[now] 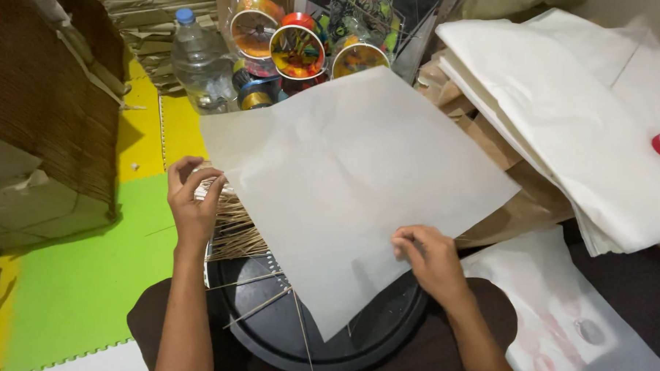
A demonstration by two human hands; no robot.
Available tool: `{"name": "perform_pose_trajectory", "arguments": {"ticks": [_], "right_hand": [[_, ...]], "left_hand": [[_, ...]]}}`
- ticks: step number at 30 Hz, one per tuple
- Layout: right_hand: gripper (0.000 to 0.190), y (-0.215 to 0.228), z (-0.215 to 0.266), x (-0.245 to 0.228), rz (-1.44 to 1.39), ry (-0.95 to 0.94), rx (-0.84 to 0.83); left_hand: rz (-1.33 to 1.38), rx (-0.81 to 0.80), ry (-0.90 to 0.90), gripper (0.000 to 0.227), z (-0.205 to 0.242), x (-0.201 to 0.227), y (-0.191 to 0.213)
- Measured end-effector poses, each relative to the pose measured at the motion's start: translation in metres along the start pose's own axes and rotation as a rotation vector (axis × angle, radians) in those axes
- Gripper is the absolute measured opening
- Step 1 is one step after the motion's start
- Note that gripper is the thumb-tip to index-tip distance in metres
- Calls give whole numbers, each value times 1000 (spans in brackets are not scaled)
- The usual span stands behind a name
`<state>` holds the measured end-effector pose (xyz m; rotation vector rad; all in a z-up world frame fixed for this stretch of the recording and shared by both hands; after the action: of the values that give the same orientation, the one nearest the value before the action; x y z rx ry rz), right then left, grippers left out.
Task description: Assembling a kite frame from bamboo sticks and string, then attaching a plastic covering
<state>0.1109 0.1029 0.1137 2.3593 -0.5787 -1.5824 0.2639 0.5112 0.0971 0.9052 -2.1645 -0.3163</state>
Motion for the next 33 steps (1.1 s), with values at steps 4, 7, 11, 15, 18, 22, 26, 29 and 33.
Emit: {"name": "perform_pose_trajectory", "arguments": {"ticks": [4,7,11,15,18,22,26,29,33], "right_hand": [[28,-37,19,9,88,48,-133],[55,-70,32,-25,43,254,-288],[117,-126,62,-25,274,318,-495],[104,-164,94,-32,214,318,-472],[70,-176,96,-49,131,265,-423],[60,-179,99,-57,47,361,-302],[53,-177,103,-47,-67,344,-221],[46,-171,103,-34,-175,303,-132],[41,-152,101,-12,-262,192,117]], "left_hand": [[26,-40,36,4,5,6,0],[69,-133,156,6,14,-8,-9],[68,-149,192,7,20,-16,-15],[206,-148,313,7,26,-20,-21],[203,-173,289,8,23,-10,-20],[203,-173,270,9,22,-9,-18],[159,-227,330,40,27,-20,-15],[16,-336,370,70,32,-30,-16],[-553,-616,216,51,60,-95,-55]]}}
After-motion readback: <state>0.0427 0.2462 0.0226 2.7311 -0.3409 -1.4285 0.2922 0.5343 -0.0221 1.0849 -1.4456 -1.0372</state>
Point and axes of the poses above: each hand's wrist, its own z-axis away from the middle knuckle, its own y-axis out of the back of the hand, x = y × z, the point moved 7 cm from there along -z, towards the middle knuckle, and after that the axes turned 15 degrees about -z, right-handed, at the moved point
